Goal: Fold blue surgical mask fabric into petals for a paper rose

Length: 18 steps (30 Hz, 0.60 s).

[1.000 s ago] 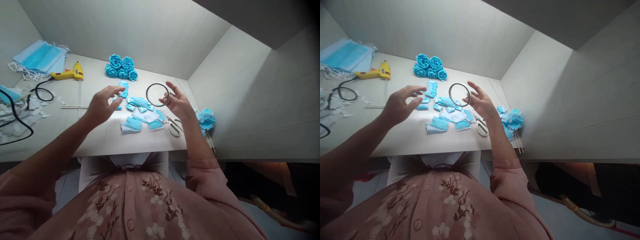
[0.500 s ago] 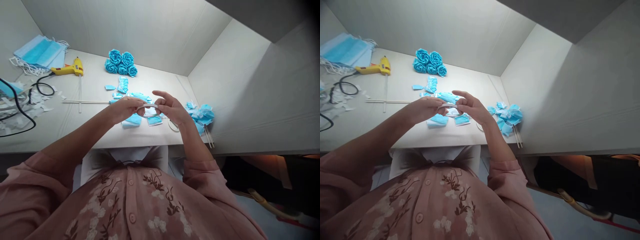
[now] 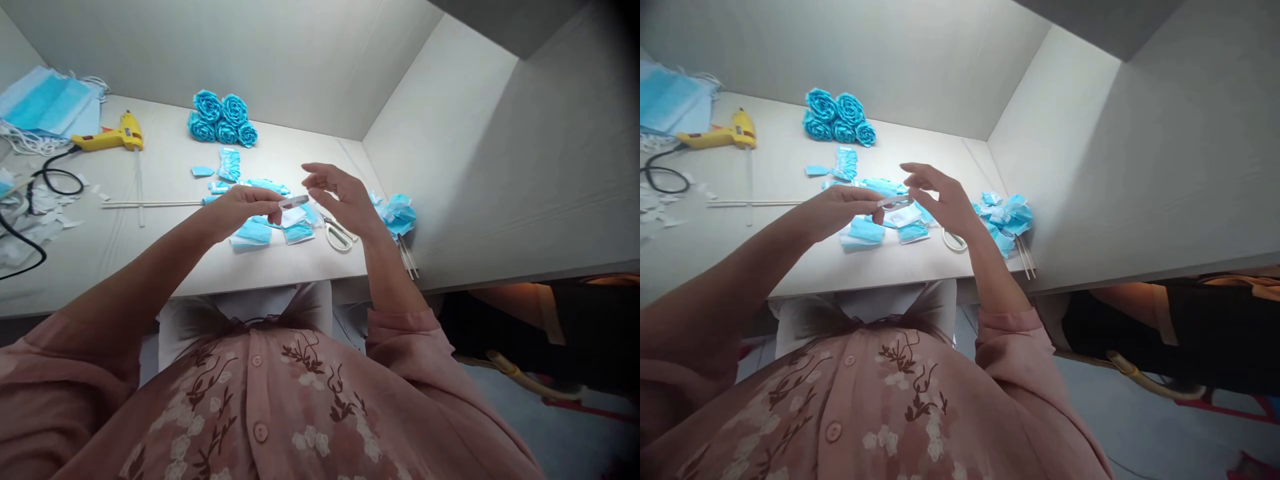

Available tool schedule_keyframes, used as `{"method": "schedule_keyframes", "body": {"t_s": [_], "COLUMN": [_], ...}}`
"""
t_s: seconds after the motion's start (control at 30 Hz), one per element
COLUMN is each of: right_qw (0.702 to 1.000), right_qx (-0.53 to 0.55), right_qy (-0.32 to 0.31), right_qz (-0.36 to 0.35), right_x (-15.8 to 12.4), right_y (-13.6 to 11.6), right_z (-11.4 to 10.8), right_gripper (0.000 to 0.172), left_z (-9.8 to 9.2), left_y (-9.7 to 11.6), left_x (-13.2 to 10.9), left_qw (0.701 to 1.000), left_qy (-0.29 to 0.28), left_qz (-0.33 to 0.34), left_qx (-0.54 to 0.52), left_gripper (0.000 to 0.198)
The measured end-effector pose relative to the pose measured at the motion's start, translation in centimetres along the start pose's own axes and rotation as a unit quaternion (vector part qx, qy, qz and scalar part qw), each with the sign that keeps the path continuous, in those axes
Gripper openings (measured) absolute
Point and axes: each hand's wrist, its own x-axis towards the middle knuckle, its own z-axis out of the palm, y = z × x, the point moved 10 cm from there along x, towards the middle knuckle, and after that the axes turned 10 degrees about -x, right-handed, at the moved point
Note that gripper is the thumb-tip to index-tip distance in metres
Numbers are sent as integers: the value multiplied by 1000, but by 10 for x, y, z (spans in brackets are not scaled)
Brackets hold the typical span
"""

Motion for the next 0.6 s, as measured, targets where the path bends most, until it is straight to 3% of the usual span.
{"method": "schedule_keyframes", "body": {"t_s": [0.1, 0.17, 0.33, 0.47, 0.6], "right_qw": [989, 973, 911, 898, 892], "right_qx": [-119, -201, -353, -388, -402], "right_qy": [71, 61, -43, -55, -69], "right_qz": [48, 92, 206, 201, 196], "right_x": [-20, -37, -79, -85, -81], "right_y": [22, 45, 101, 106, 108], "right_z": [-34, -41, -16, 9, 14], "right_gripper": [37, 39, 40, 41, 42], "left_z": [-21, -35, -53, -63, -70], "left_y": [5, 7, 3, -12, -25], "left_x": [-2, -2, 6, 11, 9], "left_qw": [997, 992, 983, 978, 973], "left_qy": [69, 110, 137, 136, 129], "left_qz": [12, 14, 16, 27, 29], "left_qx": [-24, -56, -119, -155, -187], "left_gripper": [19, 18, 25, 26, 24]}}
